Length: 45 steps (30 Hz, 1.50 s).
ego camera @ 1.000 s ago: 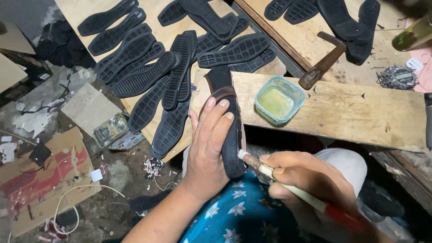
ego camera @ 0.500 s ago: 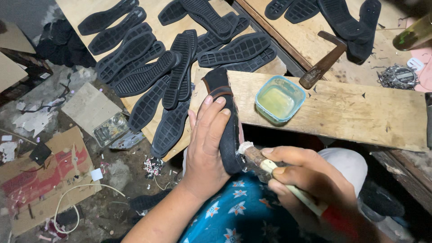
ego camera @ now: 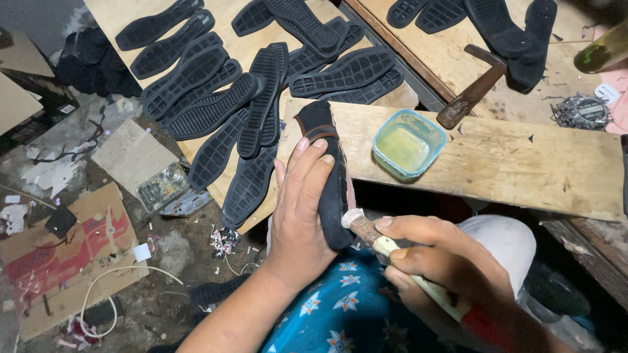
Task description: The person holds a black Mary Jane shoe upper and uses a brush to apply glue from a small container along the bottom edge of the shoe, rotating the shoe to coat the edge around the toe and sides. After finishing, the person places the glued shoe on a rack with other completed uppers.
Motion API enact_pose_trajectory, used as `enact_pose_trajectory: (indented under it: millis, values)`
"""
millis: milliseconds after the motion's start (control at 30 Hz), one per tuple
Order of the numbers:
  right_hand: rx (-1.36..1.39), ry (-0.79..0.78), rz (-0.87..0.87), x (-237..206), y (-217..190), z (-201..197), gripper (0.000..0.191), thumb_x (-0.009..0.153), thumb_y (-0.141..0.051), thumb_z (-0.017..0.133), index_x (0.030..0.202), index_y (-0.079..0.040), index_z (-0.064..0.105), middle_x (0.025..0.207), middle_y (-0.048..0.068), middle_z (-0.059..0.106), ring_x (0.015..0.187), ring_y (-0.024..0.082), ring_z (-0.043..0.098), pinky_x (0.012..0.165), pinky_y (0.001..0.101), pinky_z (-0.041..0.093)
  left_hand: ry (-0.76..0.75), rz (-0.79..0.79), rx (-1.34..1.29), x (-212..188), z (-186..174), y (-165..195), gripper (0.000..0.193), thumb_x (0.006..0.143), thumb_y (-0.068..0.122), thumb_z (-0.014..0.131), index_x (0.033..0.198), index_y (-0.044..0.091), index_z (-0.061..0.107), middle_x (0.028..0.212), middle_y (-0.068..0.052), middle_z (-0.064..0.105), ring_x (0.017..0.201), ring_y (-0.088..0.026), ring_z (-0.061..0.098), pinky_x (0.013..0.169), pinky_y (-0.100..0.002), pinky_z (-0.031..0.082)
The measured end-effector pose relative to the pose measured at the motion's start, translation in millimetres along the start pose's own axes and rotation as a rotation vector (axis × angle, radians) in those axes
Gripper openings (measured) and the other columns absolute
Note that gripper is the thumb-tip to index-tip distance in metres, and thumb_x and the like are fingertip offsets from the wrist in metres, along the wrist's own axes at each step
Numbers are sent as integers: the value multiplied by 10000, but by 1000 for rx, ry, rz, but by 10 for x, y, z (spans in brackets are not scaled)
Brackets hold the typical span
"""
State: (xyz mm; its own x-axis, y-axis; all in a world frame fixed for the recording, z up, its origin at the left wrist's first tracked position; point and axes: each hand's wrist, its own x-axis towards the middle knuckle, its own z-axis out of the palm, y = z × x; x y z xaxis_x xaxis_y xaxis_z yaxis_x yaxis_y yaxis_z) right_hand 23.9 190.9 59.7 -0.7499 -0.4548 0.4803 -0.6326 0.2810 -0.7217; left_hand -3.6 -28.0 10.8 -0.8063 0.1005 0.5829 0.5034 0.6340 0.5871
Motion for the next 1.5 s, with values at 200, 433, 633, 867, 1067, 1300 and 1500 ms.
enact_pose_trajectory:
  millis: [200, 433, 633, 867, 1067, 1300, 1500]
  values:
    - [48, 24, -88, 57, -28, 13, 281, 899, -40, 725, 1132, -72, 572, 1263, 239, 639, 1020, 291, 758, 867, 386, 624, -24, -29, -61, 24, -73, 58, 841, 788, 157, 870, 1475, 44, 397, 1546, -208, 451, 1509, -451, 416, 1280, -622, 239]
    - [88, 26, 5, 47, -198, -62, 326, 862, 18, 694, 1124, -107, 545, 1225, 229, 658, 1138, 349, 727, 916, 413, 594, -33, -45, -92, 93, -222, 192, 925, 713, 165, 897, 1471, 9, 391, 1490, -232, 480, 1437, -436, 487, 1239, -487, 386]
    - [74, 222, 98, -12, -336, -81, 310, 874, -1, 694, 1122, -83, 528, 1220, 223, 663, 1135, 318, 730, 981, 416, 598, -117, -77, -134, 113, -448, 395, 939, 658, 230, 925, 1423, 1, 430, 1382, -220, 543, 1271, -396, 599, 1099, -441, 507]
    - [124, 224, 54, 72, -352, -77, 290, 919, -40, 711, 1132, -79, 519, 1217, 206, 681, 1144, 309, 741, 991, 402, 607, -279, -230, -244, 54, -405, 454, 889, 622, 312, 924, 1351, 11, 513, 1271, -185, 635, 1205, -354, 653, 1038, -425, 531]
    - [156, 193, -31, 37, -154, -47, 293, 928, -52, 712, 1162, -80, 538, 1214, 214, 679, 1155, 315, 732, 989, 409, 610, -309, -228, -236, 7, -337, 398, 890, 608, 285, 930, 1346, 5, 519, 1281, -212, 619, 1217, -390, 625, 1040, -445, 508]
    - [169, 173, -5, 31, -140, -29, 274, 943, -64, 703, 1171, -82, 553, 1236, 212, 678, 1168, 312, 729, 1003, 404, 605, -303, -226, -226, 22, -311, 367, 900, 605, 283, 929, 1348, 2, 504, 1279, -209, 608, 1212, -385, 619, 1041, -439, 506]
    - [175, 124, 50, 23, -137, -32, 256, 923, -34, 693, 1133, -66, 549, 1231, 208, 674, 1177, 325, 730, 1002, 416, 604, -336, -289, -232, 52, -325, 331, 889, 599, 282, 921, 1335, -2, 511, 1268, -201, 607, 1198, -376, 619, 1022, -427, 503]
